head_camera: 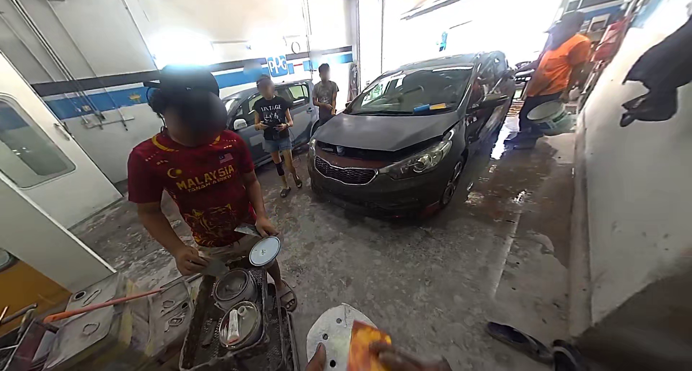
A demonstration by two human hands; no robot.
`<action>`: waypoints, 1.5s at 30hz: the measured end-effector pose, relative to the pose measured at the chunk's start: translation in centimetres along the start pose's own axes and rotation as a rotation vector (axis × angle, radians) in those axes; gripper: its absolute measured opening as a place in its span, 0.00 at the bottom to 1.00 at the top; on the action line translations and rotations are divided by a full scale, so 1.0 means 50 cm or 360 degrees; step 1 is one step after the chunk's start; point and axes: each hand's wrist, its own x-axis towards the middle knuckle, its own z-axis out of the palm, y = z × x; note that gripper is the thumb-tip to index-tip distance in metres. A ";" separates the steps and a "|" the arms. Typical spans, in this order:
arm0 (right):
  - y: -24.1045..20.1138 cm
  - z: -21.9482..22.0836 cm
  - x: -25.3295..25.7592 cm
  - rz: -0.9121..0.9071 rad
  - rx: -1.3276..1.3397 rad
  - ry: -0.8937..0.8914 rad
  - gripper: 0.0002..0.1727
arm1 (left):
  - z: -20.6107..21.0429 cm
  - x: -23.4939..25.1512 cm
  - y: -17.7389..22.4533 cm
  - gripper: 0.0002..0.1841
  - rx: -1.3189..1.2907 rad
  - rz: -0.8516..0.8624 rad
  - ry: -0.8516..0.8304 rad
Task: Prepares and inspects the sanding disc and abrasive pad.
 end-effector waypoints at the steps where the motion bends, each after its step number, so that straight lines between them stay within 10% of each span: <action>1: 0.005 -0.001 0.000 -0.0016 -0.0035 0.0026 0.12 | -0.003 -0.001 -0.004 0.24 0.0001 -0.0027 -0.0005; 15: -0.044 -0.050 -0.049 -0.0261 0.0073 0.0026 0.10 | 0.048 0.024 -0.006 0.21 0.0070 0.0055 0.0075; 22: -0.045 -0.135 0.002 0.1412 0.1244 0.0289 0.07 | 0.050 0.022 -0.014 0.20 0.0370 0.0110 0.0193; 26: -0.032 -0.116 -0.001 0.1754 0.1603 0.0283 0.06 | 0.046 0.006 -0.038 0.20 0.0364 0.0006 0.0093; 45: -0.052 -0.033 -0.045 0.1463 0.1055 0.0086 0.10 | -0.011 -0.012 -0.064 0.20 0.0247 -0.0215 -0.0036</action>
